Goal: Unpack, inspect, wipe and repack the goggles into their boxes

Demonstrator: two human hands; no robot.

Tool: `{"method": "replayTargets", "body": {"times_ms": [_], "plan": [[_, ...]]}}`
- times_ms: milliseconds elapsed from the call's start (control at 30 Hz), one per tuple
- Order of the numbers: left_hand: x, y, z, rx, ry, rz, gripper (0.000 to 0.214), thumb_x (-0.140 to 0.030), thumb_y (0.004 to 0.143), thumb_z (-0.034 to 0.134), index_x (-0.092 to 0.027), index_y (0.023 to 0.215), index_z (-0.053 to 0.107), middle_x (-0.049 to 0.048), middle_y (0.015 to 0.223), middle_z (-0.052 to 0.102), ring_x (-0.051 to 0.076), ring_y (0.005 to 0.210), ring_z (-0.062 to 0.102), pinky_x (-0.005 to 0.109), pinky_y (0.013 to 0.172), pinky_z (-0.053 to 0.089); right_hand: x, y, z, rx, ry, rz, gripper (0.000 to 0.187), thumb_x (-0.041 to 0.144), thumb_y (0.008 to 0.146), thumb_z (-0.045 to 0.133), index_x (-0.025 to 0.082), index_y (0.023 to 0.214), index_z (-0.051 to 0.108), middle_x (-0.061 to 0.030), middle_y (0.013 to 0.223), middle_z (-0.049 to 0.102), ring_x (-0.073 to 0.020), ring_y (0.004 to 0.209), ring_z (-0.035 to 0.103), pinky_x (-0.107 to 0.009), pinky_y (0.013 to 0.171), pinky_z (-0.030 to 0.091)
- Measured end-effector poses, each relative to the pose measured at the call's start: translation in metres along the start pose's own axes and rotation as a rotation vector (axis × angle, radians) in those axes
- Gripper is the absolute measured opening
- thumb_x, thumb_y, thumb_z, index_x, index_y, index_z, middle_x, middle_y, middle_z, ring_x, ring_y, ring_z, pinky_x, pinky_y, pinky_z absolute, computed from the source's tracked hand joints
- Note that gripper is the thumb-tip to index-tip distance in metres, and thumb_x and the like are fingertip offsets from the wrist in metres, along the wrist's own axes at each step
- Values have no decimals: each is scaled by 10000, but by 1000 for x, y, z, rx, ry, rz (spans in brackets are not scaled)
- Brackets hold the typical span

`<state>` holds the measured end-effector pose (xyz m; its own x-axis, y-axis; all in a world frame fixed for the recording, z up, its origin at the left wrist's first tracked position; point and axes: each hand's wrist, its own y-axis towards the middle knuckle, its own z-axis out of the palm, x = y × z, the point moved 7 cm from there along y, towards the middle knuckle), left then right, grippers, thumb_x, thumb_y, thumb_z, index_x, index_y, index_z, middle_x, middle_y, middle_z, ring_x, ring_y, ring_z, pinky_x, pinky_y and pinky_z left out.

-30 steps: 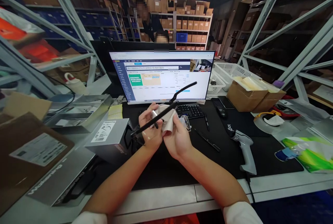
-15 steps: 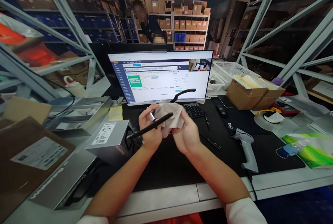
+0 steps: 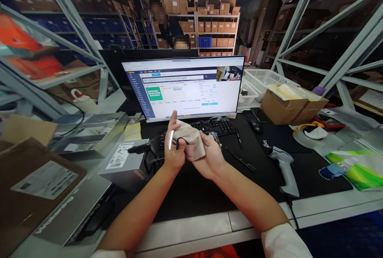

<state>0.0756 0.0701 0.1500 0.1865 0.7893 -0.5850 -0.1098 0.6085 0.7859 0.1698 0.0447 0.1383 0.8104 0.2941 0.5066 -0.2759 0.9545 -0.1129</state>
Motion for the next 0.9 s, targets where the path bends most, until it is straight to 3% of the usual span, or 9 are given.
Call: {"method": "replayTargets", "body": {"times_ms": [100, 200, 300, 500, 633, 733, 800, 900], "plan": [[1, 1, 1, 49, 21, -6, 481, -657, 888, 627, -257, 1154, 639, 108, 1674, 285, 314, 1480, 405, 480, 1191, 373, 10, -5, 3, 56, -37, -57, 423, 327, 993, 377, 143, 1169, 714, -97, 1144, 768, -244, 1065, 717, -424, 945, 592], [-4, 2, 0, 55, 63, 48, 451, -633, 891, 642, -250, 1130, 636, 113, 1663, 310, 334, 1540, 293, 542, 1247, 260, 9, -7, 5, 64, -30, -79, 395, 316, 993, 383, 165, 1109, 729, -81, 1119, 773, -211, 1050, 715, -376, 958, 584], [-6, 3, -2, 55, 88, 69, 426, -612, 891, 656, -256, 1123, 630, 110, 1650, 338, 331, 1549, 270, 566, 1262, 216, 3, -6, 5, 63, -24, 1, 413, 325, 1010, 368, 144, 1088, 730, -97, 1122, 769, -198, 1052, 716, -355, 998, 566], [1, 2, -6, 6, 73, 21, 418, -602, 858, 706, -278, 1116, 650, 75, 1623, 391, 309, 1535, 302, 516, 1260, 276, 20, -8, 6, 92, -10, -163, 384, 332, 992, 402, 188, 1177, 707, -71, 1221, 740, -214, 1198, 663, -421, 1094, 509], [2, 3, -10, -43, 146, 85, 448, -620, 872, 679, -246, 1113, 629, 122, 1579, 444, 313, 1534, 304, 538, 1251, 263, 12, -7, 8, 70, -44, -96, 367, 298, 992, 410, 159, 1103, 731, -81, 1112, 768, -203, 1085, 700, -393, 1101, 504], [3, 3, -8, -30, 118, 125, 433, -569, 895, 683, -232, 1152, 595, 153, 1457, 565, 312, 1526, 327, 564, 1230, 280, 18, -8, 11, 90, -8, -152, 398, 347, 1016, 380, 175, 1153, 711, -74, 1221, 737, -203, 1198, 659, -404, 1100, 504], [6, 2, -6, -39, 64, 111, 413, -543, 902, 688, -233, 1157, 588, 143, 1332, 649, 310, 1491, 396, 560, 1199, 338, 20, -9, 10, 76, 6, -197, 376, 336, 1015, 392, 195, 1172, 704, -62, 1254, 725, -195, 1206, 655, -396, 1081, 521], [9, -1, -4, -68, 19, 64, 381, -517, 914, 685, -234, 1156, 602, 133, 1275, 673, 311, 1472, 426, 542, 1171, 391, 13, -7, 3, -11, -19, -156, 344, 302, 1003, 421, 178, 1106, 725, -73, 1121, 765, -195, 1091, 701, -370, 1038, 553]]}}
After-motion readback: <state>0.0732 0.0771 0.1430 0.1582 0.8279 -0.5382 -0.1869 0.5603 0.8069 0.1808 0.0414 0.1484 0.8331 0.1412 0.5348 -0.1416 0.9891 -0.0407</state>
